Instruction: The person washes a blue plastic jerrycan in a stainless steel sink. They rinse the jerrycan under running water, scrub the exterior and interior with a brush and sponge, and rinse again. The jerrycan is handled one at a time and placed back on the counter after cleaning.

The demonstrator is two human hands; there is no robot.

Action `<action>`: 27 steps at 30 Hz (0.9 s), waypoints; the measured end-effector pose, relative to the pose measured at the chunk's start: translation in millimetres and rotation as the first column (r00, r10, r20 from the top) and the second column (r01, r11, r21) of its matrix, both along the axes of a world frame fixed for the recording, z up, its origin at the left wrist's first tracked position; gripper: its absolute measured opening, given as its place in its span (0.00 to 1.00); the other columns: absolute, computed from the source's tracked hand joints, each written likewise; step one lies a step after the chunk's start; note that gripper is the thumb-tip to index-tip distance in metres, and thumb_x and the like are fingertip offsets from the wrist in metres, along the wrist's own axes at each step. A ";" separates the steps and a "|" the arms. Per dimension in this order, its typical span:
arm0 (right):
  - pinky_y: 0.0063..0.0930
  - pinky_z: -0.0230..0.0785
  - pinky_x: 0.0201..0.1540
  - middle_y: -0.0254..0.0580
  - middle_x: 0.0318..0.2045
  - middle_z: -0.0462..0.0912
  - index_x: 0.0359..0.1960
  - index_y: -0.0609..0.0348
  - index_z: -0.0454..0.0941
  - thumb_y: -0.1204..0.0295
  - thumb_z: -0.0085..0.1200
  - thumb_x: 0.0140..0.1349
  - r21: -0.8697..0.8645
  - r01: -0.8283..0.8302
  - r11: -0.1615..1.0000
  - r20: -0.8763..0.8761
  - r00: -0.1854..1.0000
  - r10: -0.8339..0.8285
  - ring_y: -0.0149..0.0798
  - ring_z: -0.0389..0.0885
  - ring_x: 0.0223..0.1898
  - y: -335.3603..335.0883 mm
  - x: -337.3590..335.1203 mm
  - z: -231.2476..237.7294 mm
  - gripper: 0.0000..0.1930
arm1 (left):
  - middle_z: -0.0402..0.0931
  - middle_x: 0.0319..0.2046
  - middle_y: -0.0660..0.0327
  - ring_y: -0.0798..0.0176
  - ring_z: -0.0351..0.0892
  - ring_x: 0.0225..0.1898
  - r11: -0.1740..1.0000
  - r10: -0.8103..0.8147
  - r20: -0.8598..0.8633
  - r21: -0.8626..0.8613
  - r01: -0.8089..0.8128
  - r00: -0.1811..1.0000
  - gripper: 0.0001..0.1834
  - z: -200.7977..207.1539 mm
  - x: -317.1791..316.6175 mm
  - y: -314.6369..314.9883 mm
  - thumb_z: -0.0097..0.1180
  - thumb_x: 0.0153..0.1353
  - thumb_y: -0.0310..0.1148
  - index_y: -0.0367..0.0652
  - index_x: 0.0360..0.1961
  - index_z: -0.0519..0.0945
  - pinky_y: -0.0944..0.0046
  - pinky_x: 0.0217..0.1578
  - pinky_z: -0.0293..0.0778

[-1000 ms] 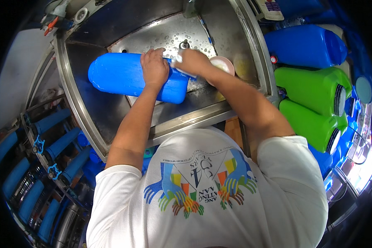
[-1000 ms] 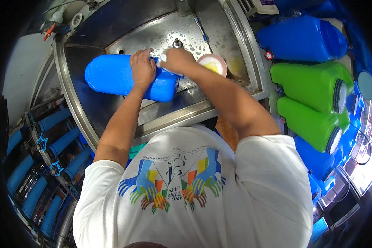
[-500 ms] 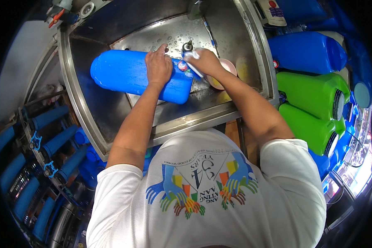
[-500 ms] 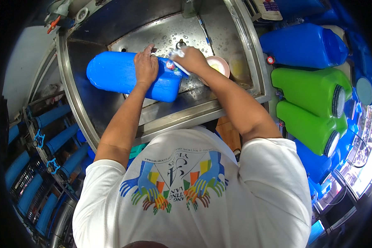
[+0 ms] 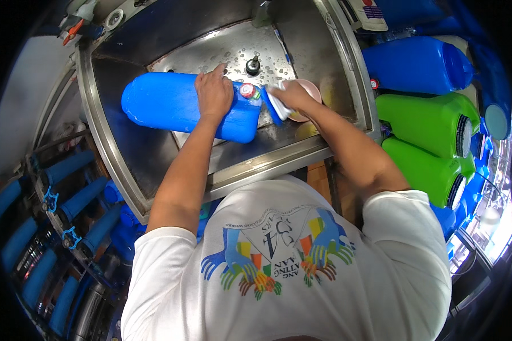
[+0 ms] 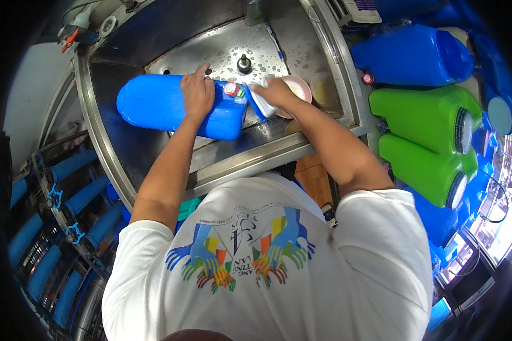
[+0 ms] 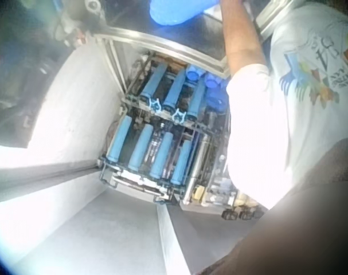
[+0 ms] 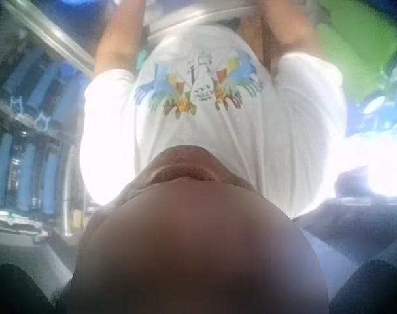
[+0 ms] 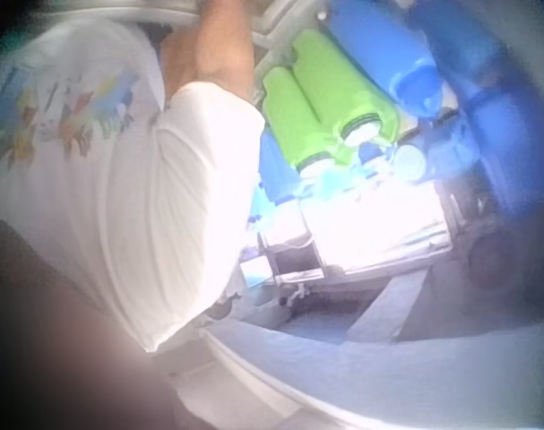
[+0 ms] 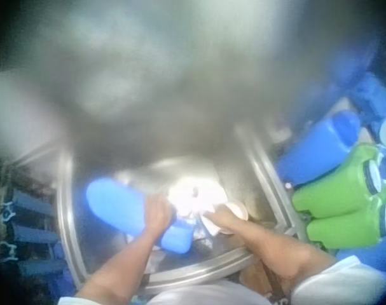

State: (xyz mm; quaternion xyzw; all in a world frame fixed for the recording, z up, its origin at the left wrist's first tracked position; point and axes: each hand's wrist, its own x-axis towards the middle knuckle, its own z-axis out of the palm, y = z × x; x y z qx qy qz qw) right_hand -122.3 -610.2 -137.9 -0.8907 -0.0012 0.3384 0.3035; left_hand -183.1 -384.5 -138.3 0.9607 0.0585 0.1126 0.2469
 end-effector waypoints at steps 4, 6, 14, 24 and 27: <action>0.36 0.78 0.39 0.57 0.34 0.87 0.38 0.69 0.84 0.47 0.67 0.56 0.340 -0.068 0.938 0.115 0.993 0.031 0.47 0.89 0.36 43.3 45.3 11.1 0.30 | 0.81 0.47 0.51 0.51 0.76 0.55 1.000 0.002 -0.043 0.026 -0.001 0.999 0.22 5.2 -1.5 -1.1 0.52 0.63 0.35 0.45 0.59 0.77 0.45 0.68 0.57; 0.39 0.78 0.42 0.56 0.34 0.88 0.39 0.67 0.84 0.44 0.67 0.55 0.323 0.141 0.936 0.044 0.986 -0.163 0.47 0.89 0.37 45.0 71.5 6.4 0.32 | 0.81 0.47 0.51 0.51 0.76 0.55 0.999 -0.027 -0.049 0.045 0.029 0.998 0.23 9.9 -2.1 -2.8 0.54 0.63 0.37 0.45 0.59 0.77 0.45 0.67 0.57; 0.43 0.76 0.51 0.56 0.50 0.85 0.54 0.60 0.81 0.54 0.59 0.59 -0.368 -0.772 0.519 -0.287 0.625 0.726 0.55 0.85 0.49 -62.3 109.7 -69.7 0.27 | 0.80 0.52 0.55 0.49 0.76 0.55 0.825 -0.540 -0.205 0.066 0.562 0.816 0.24 31.8 -3.0 -6.8 0.59 0.63 0.44 0.49 0.59 0.79 0.49 0.61 0.66; 0.43 0.75 0.51 0.54 0.49 0.85 0.52 0.59 0.83 0.57 0.60 0.59 -0.338 -0.881 0.332 -0.458 0.462 0.759 0.54 0.85 0.49 -49.4 40.1 -140.5 0.24 | 0.85 0.36 0.55 0.51 0.80 0.45 0.904 -0.233 -0.579 0.167 0.394 0.781 0.27 40.5 10.9 -27.8 0.59 0.61 0.59 0.44 0.44 0.84 0.49 0.56 0.67; 0.43 0.75 0.51 0.54 0.48 0.85 0.51 0.59 0.83 0.57 0.61 0.59 -0.340 -0.882 0.325 -0.450 0.456 0.768 0.54 0.85 0.48 -51.5 39.7 -142.6 0.23 | 0.84 0.33 0.50 0.49 0.81 0.42 0.885 -0.413 -0.271 0.104 0.453 0.869 0.32 43.6 7.7 -20.3 0.60 0.59 0.62 0.40 0.44 0.85 0.49 0.57 0.67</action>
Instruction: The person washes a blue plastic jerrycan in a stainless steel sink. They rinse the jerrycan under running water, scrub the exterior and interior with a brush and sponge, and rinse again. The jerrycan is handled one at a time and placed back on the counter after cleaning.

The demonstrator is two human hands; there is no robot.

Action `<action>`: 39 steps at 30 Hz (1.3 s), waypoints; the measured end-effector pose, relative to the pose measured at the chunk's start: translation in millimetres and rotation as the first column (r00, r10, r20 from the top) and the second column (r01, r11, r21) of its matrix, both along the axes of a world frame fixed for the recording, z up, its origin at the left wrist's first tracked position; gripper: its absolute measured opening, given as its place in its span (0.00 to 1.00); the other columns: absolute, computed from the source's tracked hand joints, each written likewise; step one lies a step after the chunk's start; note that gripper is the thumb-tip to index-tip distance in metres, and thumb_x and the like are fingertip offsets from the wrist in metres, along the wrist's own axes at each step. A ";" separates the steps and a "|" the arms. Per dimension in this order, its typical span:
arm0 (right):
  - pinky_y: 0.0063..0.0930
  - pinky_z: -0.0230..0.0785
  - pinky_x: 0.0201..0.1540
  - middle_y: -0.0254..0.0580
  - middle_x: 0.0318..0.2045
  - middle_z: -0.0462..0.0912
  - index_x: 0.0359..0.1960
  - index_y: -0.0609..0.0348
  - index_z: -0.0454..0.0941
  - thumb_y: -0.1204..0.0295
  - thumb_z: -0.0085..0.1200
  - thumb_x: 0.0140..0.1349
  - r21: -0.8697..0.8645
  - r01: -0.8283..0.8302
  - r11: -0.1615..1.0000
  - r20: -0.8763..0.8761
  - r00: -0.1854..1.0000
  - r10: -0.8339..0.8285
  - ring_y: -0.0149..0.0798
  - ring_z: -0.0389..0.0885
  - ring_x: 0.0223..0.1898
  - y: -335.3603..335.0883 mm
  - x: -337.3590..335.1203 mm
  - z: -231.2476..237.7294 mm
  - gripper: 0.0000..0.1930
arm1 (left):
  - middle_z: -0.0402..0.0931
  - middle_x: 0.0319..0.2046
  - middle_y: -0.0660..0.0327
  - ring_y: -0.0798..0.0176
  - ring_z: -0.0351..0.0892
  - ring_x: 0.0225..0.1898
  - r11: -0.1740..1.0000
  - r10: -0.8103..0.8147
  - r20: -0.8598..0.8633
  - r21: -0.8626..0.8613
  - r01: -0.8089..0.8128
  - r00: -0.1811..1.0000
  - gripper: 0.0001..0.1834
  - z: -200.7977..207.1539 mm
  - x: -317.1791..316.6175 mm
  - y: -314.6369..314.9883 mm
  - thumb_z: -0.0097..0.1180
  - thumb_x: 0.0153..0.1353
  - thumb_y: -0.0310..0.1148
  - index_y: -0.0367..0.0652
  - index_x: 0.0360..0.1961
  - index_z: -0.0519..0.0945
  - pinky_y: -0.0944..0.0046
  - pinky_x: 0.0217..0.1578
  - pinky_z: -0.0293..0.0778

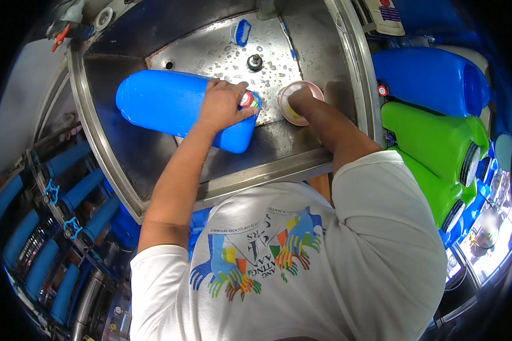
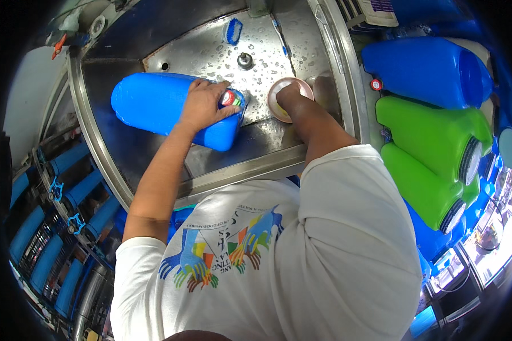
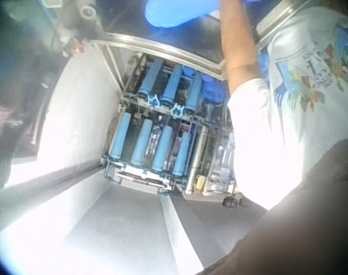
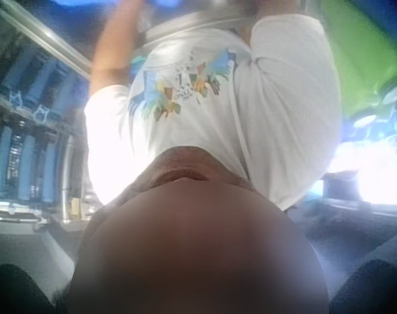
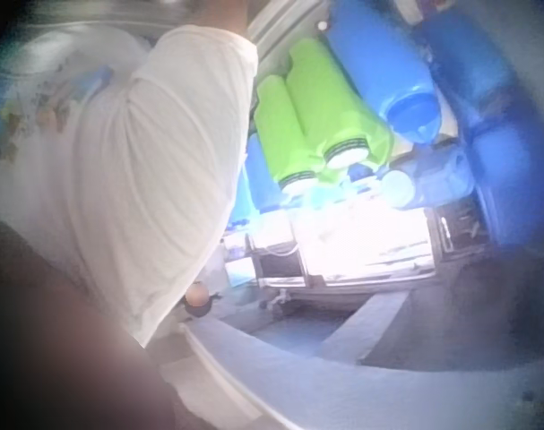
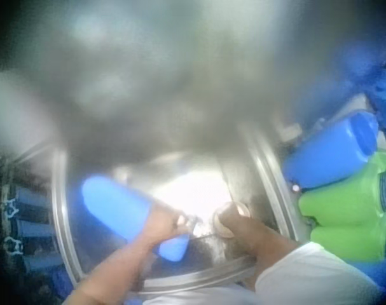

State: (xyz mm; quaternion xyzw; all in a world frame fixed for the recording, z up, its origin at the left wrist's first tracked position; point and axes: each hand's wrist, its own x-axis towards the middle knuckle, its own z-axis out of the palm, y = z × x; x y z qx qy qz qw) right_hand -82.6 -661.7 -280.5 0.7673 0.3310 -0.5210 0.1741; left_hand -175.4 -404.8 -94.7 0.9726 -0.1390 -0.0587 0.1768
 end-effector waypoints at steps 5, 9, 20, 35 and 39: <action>0.43 0.75 0.51 0.54 0.48 0.86 0.50 0.59 0.84 0.58 0.62 0.59 0.021 -0.022 1.000 -0.020 1.000 0.022 0.53 0.85 0.48 -3.2 -3.9 0.3 0.22 | 0.84 0.33 0.52 0.50 0.81 0.43 0.999 0.012 -0.225 0.045 -0.002 0.974 0.33 -1.0 5.2 2.6 0.63 0.56 0.62 0.41 0.46 0.85 0.48 0.59 0.66; 0.43 0.75 0.51 0.53 0.48 0.86 0.49 0.58 0.85 0.59 0.62 0.59 0.045 -0.044 0.998 0.010 0.999 0.043 0.53 0.85 0.48 -5.0 -4.0 2.4 0.20 | 0.84 0.33 0.53 0.50 0.81 0.44 0.981 0.084 -0.284 0.190 -0.030 0.955 0.28 -3.5 6.4 -1.8 0.65 0.56 0.57 0.44 0.48 0.84 0.49 0.61 0.66; 0.40 0.74 0.53 0.56 0.48 0.86 0.50 0.62 0.83 0.57 0.63 0.59 0.405 0.428 0.808 -0.001 0.884 -0.467 0.51 0.85 0.49 13.6 18.7 73.0 0.24 | 0.85 0.36 0.54 0.49 0.82 0.47 0.981 0.110 -0.375 0.189 -0.040 0.920 0.30 7.1 10.7 -8.0 0.64 0.56 0.61 0.44 0.44 0.86 0.47 0.67 0.61; 0.40 0.77 0.38 0.50 0.31 0.86 0.41 0.61 0.83 0.70 0.59 0.51 0.777 0.224 0.589 -0.256 0.966 -0.030 0.45 0.85 0.31 154.9 -10.4 151.8 0.15 | 0.60 0.72 0.54 0.44 0.51 0.75 0.780 0.559 0.280 0.141 -0.610 0.780 0.35 -40.8 -58.3 86.7 0.52 0.66 0.61 0.54 0.68 0.72 0.34 0.73 0.41; 0.46 0.77 0.42 0.57 0.32 0.86 0.35 0.61 0.85 0.71 0.60 0.49 0.560 -0.081 0.824 -0.088 0.984 0.156 0.56 0.86 0.36 185.8 -8.5 160.4 0.11 | 0.58 0.74 0.55 0.45 0.48 0.77 0.777 0.586 0.226 0.117 -0.619 0.778 0.36 -35.2 -59.0 84.4 0.51 0.66 0.62 0.55 0.69 0.72 0.35 0.74 0.38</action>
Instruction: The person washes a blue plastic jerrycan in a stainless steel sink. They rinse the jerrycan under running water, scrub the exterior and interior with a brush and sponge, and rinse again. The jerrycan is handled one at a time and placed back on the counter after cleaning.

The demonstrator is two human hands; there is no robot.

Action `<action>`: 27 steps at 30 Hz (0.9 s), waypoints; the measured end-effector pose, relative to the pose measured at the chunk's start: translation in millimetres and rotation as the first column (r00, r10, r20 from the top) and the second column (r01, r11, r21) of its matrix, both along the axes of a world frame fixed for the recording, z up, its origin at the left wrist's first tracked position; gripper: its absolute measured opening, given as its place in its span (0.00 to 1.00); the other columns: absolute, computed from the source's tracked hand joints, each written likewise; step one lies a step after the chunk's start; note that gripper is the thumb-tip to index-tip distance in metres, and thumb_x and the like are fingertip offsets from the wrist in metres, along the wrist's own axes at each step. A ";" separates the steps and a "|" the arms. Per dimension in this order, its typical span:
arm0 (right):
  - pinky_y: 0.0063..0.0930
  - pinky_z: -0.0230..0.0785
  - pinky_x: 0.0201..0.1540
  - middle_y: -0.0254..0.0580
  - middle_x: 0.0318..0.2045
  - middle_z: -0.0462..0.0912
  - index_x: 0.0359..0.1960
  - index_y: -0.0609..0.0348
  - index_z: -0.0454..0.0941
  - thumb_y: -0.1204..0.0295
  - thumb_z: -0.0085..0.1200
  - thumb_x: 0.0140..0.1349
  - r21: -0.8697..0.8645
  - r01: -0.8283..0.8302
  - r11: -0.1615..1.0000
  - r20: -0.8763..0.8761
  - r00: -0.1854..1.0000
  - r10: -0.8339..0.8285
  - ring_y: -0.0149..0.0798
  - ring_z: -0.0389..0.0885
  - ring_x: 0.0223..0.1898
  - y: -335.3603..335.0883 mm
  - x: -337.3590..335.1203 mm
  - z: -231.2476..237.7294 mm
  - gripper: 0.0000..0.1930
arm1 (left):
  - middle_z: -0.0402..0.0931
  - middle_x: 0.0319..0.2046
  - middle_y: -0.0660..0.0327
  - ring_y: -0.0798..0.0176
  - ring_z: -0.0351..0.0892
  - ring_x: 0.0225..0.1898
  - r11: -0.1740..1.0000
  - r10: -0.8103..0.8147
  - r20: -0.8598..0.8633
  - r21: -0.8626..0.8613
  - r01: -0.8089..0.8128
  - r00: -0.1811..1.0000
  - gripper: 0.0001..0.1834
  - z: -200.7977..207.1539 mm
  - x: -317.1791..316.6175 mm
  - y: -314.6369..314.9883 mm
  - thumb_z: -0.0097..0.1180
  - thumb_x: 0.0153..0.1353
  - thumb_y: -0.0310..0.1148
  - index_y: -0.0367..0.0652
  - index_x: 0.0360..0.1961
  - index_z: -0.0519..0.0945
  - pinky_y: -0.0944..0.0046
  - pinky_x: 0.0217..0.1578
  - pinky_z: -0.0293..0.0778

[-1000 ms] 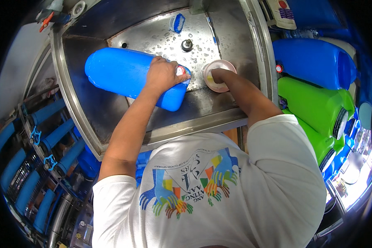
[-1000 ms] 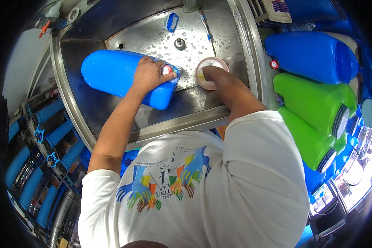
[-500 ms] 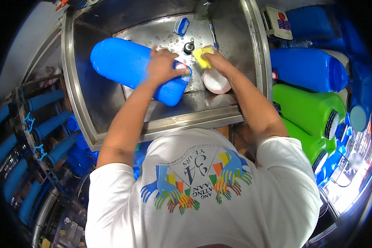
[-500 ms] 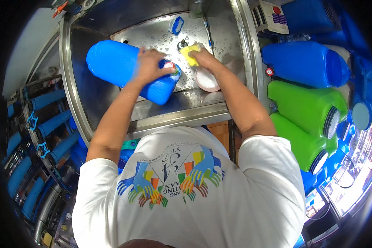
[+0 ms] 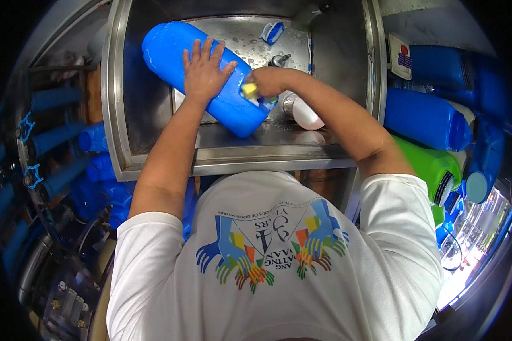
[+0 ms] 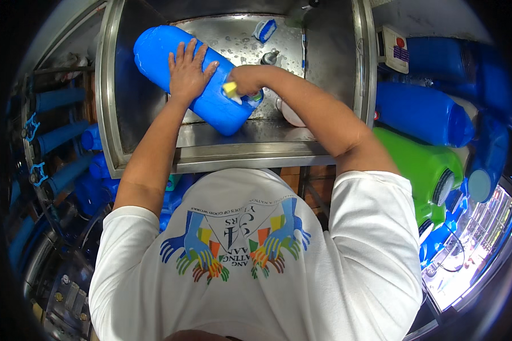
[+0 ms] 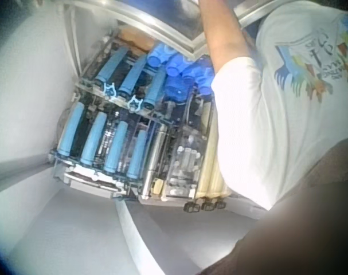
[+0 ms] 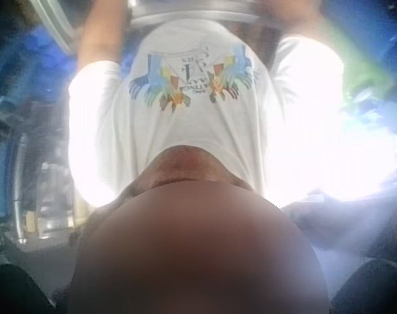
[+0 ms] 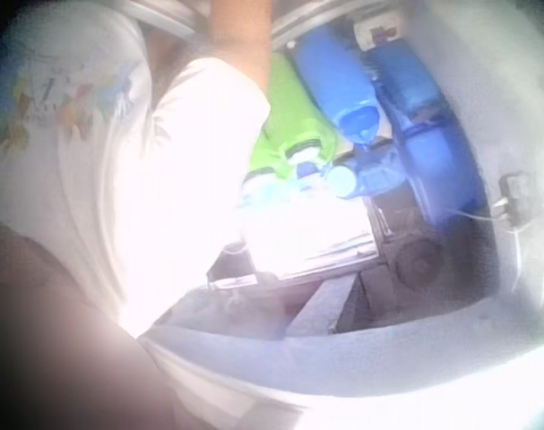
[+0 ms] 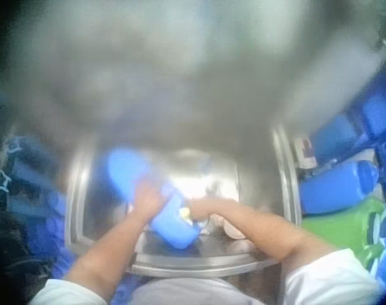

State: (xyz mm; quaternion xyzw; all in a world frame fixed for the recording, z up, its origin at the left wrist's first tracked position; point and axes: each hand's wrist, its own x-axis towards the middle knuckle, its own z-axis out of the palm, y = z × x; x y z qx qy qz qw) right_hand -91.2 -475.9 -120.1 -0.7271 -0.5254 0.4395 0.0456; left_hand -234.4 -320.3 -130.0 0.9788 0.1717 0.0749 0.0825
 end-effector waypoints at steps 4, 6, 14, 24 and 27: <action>0.47 0.78 0.45 0.61 0.36 0.85 0.41 0.59 0.83 0.70 0.59 0.53 0.360 0.413 0.836 0.348 0.772 -0.531 0.59 0.86 0.39 -12.5 -13.0 10.5 0.14 | 0.53 0.76 0.55 0.43 0.42 0.78 0.995 -0.055 -0.085 -0.090 0.047 0.995 0.42 14.3 -1.9 9.5 0.58 0.59 0.64 0.58 0.71 0.70 0.36 0.74 0.34; 0.47 0.77 0.47 0.61 0.37 0.85 0.44 0.58 0.82 0.69 0.58 0.56 0.277 0.534 0.799 0.397 0.694 -0.601 0.59 0.85 0.42 -21.2 -33.4 14.2 0.15 | 0.50 0.77 0.54 0.42 0.39 0.79 0.979 -0.165 -0.170 -0.148 0.141 0.971 0.46 21.3 -2.8 23.1 0.64 0.53 0.64 0.61 0.71 0.68 0.36 0.74 0.32; 0.53 0.73 0.42 0.62 0.31 0.85 0.41 0.63 0.81 0.59 0.56 0.62 0.478 0.434 0.763 0.506 0.574 -0.644 0.60 0.84 0.33 -13.0 -104.1 8.7 0.18 | 0.47 0.78 0.55 0.41 0.38 0.79 0.948 -0.251 -0.194 -0.246 0.201 0.948 0.51 29.0 -10.1 39.8 0.72 0.46 0.61 0.64 0.73 0.66 0.36 0.74 0.32; 0.50 0.77 0.48 0.64 0.41 0.85 0.41 0.64 0.84 0.65 0.56 0.60 0.201 0.661 0.723 0.429 0.604 -0.672 0.60 0.85 0.44 -11.3 -85.7 30.3 0.15 | 0.48 0.77 0.50 0.37 0.41 0.77 0.962 -0.158 -0.157 -0.247 0.117 0.975 0.52 38.2 -31.7 1.7 0.66 0.51 0.65 0.57 0.75 0.63 0.33 0.73 0.38; 0.48 0.76 0.52 0.66 0.42 0.84 0.45 0.64 0.83 0.70 0.56 0.58 -0.081 0.638 0.765 0.476 0.700 -0.533 0.60 0.85 0.46 -8.0 -82.7 35.0 0.16 | 0.46 0.78 0.49 0.37 0.39 0.78 0.949 -0.221 -0.210 -0.272 0.161 0.952 0.58 44.8 -33.1 7.1 0.68 0.47 0.67 0.57 0.76 0.59 0.34 0.73 0.37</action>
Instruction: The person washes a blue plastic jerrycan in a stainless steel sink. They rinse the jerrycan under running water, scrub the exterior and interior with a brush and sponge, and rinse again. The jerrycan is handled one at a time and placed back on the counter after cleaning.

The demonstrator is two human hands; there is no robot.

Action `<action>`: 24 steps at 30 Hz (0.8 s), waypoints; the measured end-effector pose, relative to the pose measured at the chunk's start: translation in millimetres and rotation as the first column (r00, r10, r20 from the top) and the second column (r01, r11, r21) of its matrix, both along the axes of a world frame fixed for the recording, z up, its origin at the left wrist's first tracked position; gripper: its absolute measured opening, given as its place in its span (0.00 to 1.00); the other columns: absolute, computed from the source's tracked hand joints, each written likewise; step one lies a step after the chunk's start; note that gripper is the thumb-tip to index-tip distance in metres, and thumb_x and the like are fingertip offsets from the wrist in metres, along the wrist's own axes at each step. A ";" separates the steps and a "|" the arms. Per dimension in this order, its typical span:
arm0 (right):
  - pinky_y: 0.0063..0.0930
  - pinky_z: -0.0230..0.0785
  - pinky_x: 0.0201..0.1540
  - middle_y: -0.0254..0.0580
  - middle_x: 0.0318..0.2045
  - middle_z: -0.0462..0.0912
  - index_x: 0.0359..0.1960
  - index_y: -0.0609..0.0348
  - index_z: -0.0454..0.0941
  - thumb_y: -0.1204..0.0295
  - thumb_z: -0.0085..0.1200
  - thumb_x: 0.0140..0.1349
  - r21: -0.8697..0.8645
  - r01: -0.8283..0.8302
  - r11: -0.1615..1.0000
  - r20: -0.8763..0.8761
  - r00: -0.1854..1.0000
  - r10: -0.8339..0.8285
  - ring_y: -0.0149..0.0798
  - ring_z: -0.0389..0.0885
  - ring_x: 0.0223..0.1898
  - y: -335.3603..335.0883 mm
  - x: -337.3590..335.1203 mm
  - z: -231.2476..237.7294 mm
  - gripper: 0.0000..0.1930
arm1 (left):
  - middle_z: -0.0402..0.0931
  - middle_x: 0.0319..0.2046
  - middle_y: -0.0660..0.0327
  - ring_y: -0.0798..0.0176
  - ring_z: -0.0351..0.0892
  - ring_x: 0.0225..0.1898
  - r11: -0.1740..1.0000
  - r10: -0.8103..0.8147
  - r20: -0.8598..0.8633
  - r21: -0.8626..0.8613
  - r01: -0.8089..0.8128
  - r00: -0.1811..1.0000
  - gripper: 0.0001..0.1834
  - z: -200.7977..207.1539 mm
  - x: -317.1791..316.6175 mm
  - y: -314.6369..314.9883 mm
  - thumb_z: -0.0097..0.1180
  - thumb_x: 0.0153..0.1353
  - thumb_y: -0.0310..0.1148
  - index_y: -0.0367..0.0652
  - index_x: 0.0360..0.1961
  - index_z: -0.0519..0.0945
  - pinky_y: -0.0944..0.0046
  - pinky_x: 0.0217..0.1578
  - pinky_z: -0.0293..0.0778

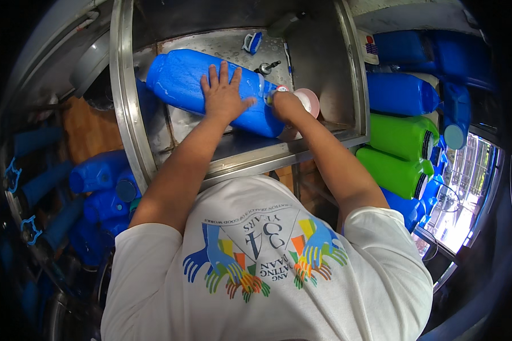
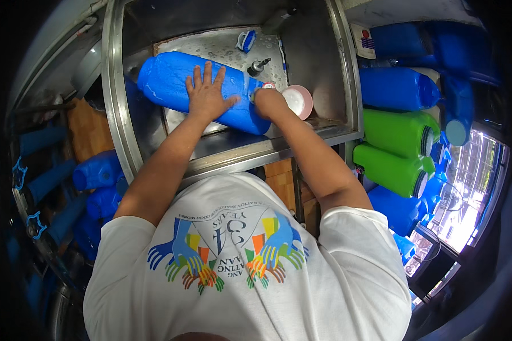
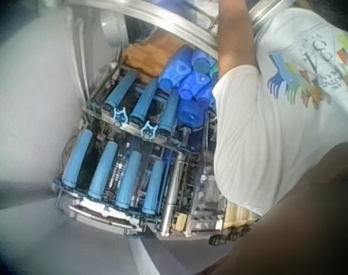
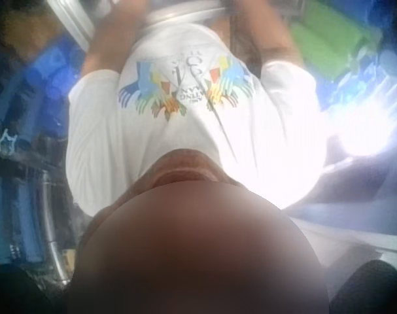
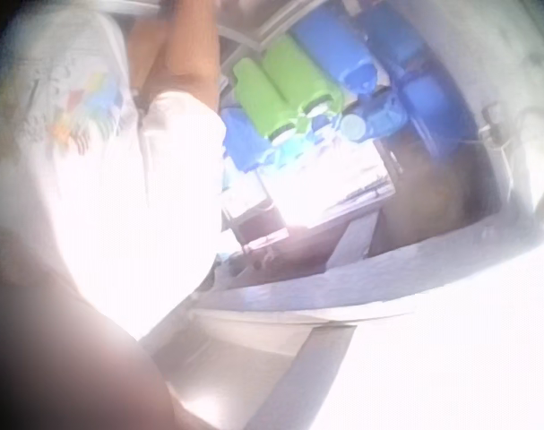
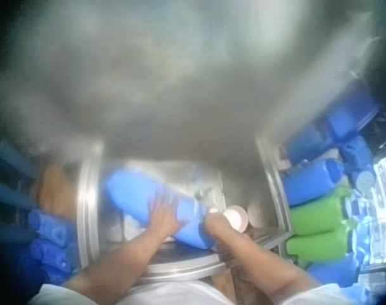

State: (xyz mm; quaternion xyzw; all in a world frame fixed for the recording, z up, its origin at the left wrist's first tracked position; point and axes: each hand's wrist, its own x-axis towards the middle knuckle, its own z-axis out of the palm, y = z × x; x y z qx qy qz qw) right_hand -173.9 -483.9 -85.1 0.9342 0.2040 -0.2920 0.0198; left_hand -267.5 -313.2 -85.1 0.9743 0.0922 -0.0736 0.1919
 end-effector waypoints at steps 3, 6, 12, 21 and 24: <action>0.48 0.76 0.52 0.63 0.43 0.85 0.47 0.63 0.83 0.72 0.55 0.57 0.255 0.343 0.904 0.054 0.928 -0.368 0.60 0.85 0.47 7.3 3.2 0.5 0.16 | 0.43 0.78 0.49 0.37 0.38 0.78 0.993 -0.122 -0.076 0.000 0.122 0.990 0.66 4.6 -1.4 13.8 0.73 0.38 0.68 0.58 0.77 0.56 0.36 0.74 0.37; 0.48 0.77 0.51 0.62 0.41 0.85 0.47 0.61 0.83 0.72 0.55 0.58 0.442 0.323 0.837 0.195 0.876 -0.441 0.61 0.85 0.46 10.1 -3.4 0.0 0.16 | 0.41 0.79 0.49 0.37 0.37 0.78 0.986 -0.169 -0.082 -0.014 0.169 0.982 0.71 8.5 -1.5 23.4 0.76 0.31 0.68 0.59 0.78 0.54 0.37 0.74 0.36; 0.52 0.77 0.47 0.59 0.37 0.86 0.43 0.57 0.84 0.73 0.55 0.58 0.053 0.159 0.986 0.146 0.975 -0.165 0.62 0.86 0.42 4.6 -23.0 -5.6 0.12 | 0.41 0.79 0.49 0.38 0.36 0.79 0.990 -0.141 -0.095 -0.012 0.141 0.985 0.72 11.5 -4.2 18.5 0.77 0.31 0.67 0.59 0.78 0.55 0.38 0.75 0.35; 0.49 0.79 0.39 0.58 0.30 0.86 0.30 0.61 0.84 0.72 0.54 0.58 0.060 -0.050 0.997 0.276 0.961 0.031 0.56 0.87 0.36 -13.5 -15.4 -20.1 0.08 | 0.41 0.79 0.49 0.39 0.35 0.79 0.993 -0.114 -0.096 -0.022 0.112 0.989 0.72 11.8 -7.1 14.0 0.78 0.30 0.66 0.59 0.78 0.55 0.39 0.75 0.33; 0.48 0.79 0.39 0.56 0.29 0.86 0.28 0.60 0.84 0.70 0.54 0.58 0.173 -0.144 0.974 0.489 0.872 0.043 0.56 0.87 0.34 -15.8 -19.5 -13.1 0.09 | 0.41 0.79 0.50 0.39 0.34 0.79 0.993 -0.120 -0.106 -0.018 0.118 0.987 0.71 11.5 -6.1 13.6 0.78 0.31 0.66 0.59 0.78 0.55 0.39 0.75 0.32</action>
